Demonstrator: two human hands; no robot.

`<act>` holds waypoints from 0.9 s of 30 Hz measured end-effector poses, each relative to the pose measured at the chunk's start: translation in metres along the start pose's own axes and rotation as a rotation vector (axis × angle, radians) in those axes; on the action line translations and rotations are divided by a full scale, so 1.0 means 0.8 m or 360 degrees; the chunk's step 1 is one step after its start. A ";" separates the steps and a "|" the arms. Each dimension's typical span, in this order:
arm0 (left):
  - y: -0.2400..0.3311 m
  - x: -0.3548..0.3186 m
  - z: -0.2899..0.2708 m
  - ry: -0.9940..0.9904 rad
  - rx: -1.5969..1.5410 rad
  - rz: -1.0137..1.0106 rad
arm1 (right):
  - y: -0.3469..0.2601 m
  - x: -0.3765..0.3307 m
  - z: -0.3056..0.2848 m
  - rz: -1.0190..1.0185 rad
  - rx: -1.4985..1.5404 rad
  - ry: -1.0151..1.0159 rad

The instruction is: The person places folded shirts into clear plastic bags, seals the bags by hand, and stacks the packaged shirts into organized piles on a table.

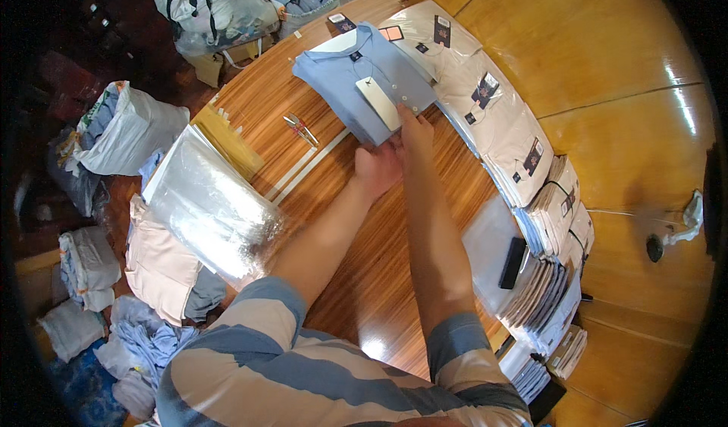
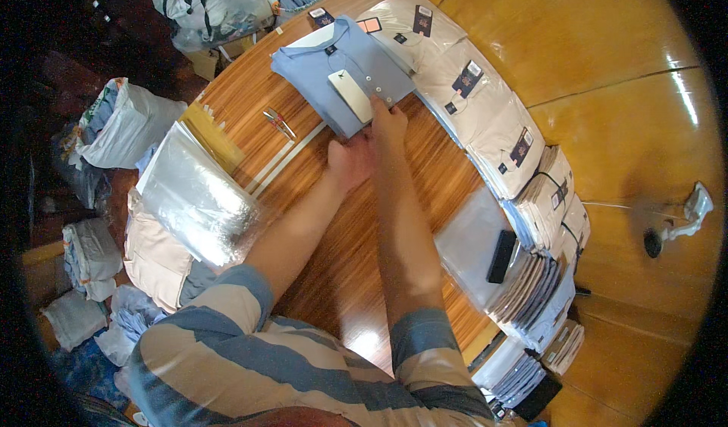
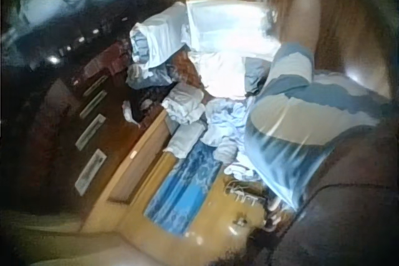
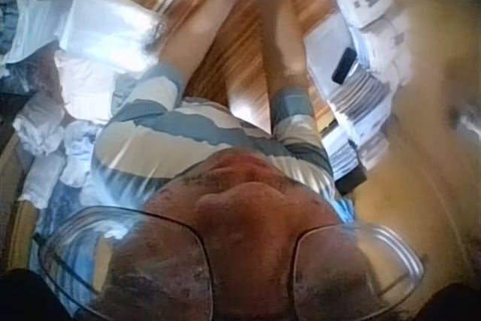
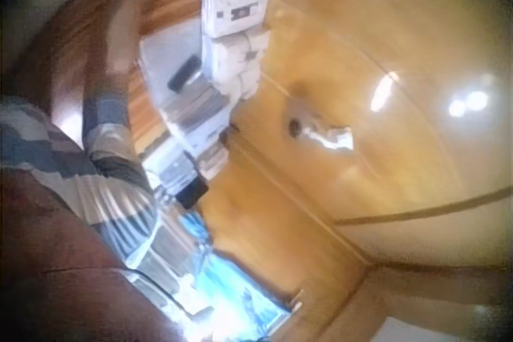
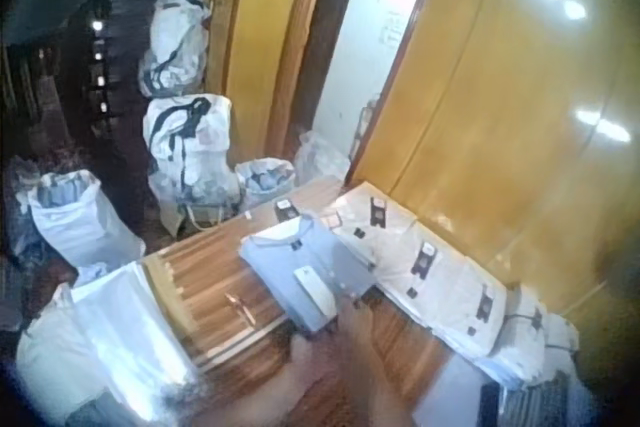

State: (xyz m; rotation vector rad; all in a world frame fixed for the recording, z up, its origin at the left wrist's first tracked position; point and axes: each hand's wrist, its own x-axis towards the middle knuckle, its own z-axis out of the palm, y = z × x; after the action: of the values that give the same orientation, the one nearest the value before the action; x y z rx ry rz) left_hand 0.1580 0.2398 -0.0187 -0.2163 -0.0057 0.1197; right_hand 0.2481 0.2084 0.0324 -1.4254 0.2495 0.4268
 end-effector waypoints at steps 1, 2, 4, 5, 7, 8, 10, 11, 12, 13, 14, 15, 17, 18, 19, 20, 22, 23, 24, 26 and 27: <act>0.003 0.000 0.004 0.0003 0.0021 0.0015 | -0.001 -0.013 -0.010 -0.0087 -0.0177 0.0041; 0.012 -0.002 0.007 0.0007 0.0041 0.0030 | -0.001 -0.030 -0.021 -0.0171 -0.0355 0.0082; 0.026 -0.007 -0.005 0.0111 0.0134 0.0175 | 0.020 -0.070 -0.054 -0.0258 -0.0194 0.0091; 0.037 -0.015 -0.025 0.0230 0.0227 0.0306 | 0.035 -0.098 -0.067 -0.0284 -0.0106 0.0079; 0.023 -0.044 -0.020 0.0456 0.0300 0.0405 | 0.050 -0.163 -0.114 -0.0283 0.0046 0.0058; 0.011 -0.070 -0.011 0.0492 0.0287 0.0256 | 0.065 -0.196 -0.147 -0.0260 -0.0007 0.0119; -0.003 -0.140 0.004 0.0583 0.0252 -0.0035 | 0.094 -0.266 -0.212 -0.0160 -0.0068 0.0197; 0.000 -0.175 0.014 0.0623 0.0248 -0.0183 | 0.105 -0.302 -0.236 -0.0102 -0.0056 0.0212; 0.005 -0.208 0.020 0.0664 0.0239 -0.0322 | 0.118 -0.335 -0.258 -0.0041 -0.0047 0.0218; 0.013 -0.242 0.025 0.0711 0.0221 -0.0441 | 0.135 -0.368 -0.277 0.0044 -0.0051 0.0228; 0.020 -0.267 0.027 0.0747 0.0202 -0.0562 | 0.154 -0.396 -0.297 0.0118 -0.0054 0.0237; 0.028 -0.301 0.024 0.0801 0.0549 -0.0675 | 0.171 -0.427 -0.314 0.0213 -0.0061 0.0249; 0.037 -0.344 0.011 0.0824 0.1269 -0.0933 | 0.200 -0.462 -0.345 0.0244 -0.0290 0.0237; 0.034 -0.363 0.022 0.0740 0.1836 -0.0894 | 0.210 -0.483 -0.354 0.0271 -0.0407 0.0215; 0.027 -0.374 0.040 0.0613 0.2398 -0.0848 | 0.216 -0.499 -0.356 0.0211 -0.0471 0.0280; 0.021 -0.385 0.059 0.0451 0.2953 -0.0783 | 0.222 -0.508 -0.357 0.0153 -0.0538 0.0342; 0.008 -0.398 0.078 0.0460 0.3417 -0.0690 | 0.213 -0.526 -0.343 -0.0274 -0.1035 0.0474; 0.005 -0.400 0.074 0.0451 0.3471 -0.0642 | 0.189 -0.530 -0.328 -0.0658 -0.1470 0.0530; 0.007 -0.404 0.076 0.0444 0.3532 -0.0610 | 0.171 -0.538 -0.314 -0.1034 -0.1893 0.0580; 0.016 -0.406 0.066 0.0431 0.3456 -0.0619 | 0.157 -0.543 -0.307 -0.1102 -0.2022 0.0032; 0.017 -0.406 0.062 0.0414 0.3417 -0.0609 | 0.155 -0.539 -0.310 -0.1144 -0.2076 -0.0241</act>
State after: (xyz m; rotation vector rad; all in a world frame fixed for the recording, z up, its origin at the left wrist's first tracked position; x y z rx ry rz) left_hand -0.1671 0.2247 0.0288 1.9099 0.3272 -0.3207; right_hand -0.1713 -0.0843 0.0662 -2.5699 -0.8111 0.0427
